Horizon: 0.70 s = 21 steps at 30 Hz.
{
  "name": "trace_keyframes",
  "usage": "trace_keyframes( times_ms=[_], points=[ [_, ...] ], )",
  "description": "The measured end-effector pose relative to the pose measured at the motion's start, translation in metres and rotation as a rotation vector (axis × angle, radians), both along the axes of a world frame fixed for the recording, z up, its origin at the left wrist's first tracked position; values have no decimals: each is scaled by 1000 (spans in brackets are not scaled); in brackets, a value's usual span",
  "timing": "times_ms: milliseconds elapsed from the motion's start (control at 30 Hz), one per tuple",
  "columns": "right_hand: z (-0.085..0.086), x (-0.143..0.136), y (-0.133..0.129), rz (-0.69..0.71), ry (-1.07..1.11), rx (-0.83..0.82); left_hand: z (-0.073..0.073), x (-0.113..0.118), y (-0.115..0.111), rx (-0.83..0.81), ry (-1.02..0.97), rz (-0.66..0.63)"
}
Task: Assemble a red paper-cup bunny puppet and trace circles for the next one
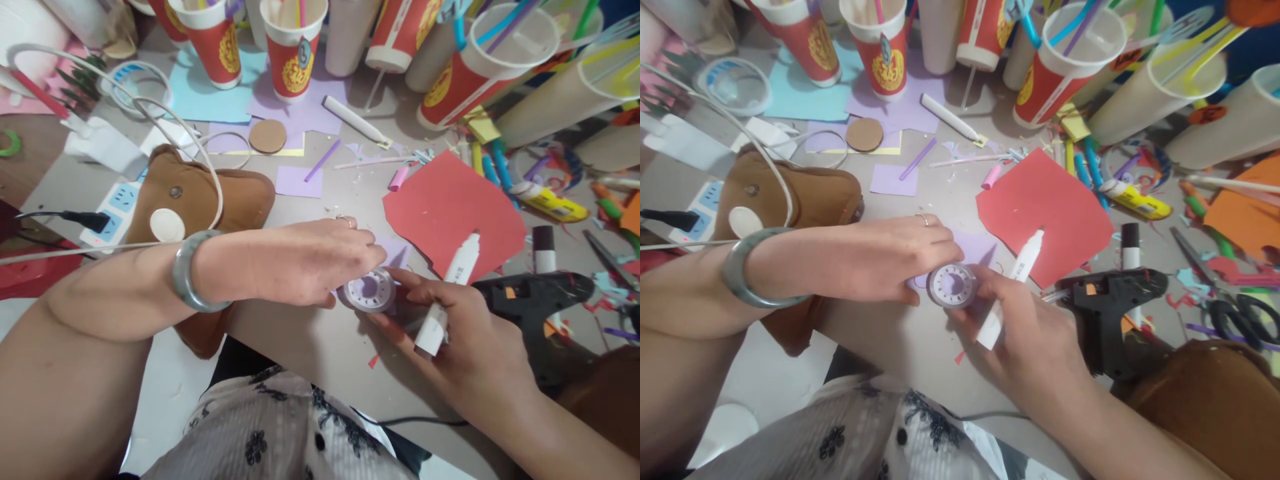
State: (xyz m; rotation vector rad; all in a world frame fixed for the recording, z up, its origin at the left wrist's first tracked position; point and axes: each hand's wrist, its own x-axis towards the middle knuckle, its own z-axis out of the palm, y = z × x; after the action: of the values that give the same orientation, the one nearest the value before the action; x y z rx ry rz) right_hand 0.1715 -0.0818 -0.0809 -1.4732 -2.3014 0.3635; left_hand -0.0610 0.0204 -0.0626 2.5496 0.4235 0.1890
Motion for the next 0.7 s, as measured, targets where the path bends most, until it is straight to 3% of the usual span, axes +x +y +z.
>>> trace_keyframes(
  times_ms=[233,700],
  points=[
    [-5,-1,1,59,6,36,4,5,0,15,101,-7],
    [-7,2,4,120,39,55,-3,3,-3,62,30,40]
  ],
)
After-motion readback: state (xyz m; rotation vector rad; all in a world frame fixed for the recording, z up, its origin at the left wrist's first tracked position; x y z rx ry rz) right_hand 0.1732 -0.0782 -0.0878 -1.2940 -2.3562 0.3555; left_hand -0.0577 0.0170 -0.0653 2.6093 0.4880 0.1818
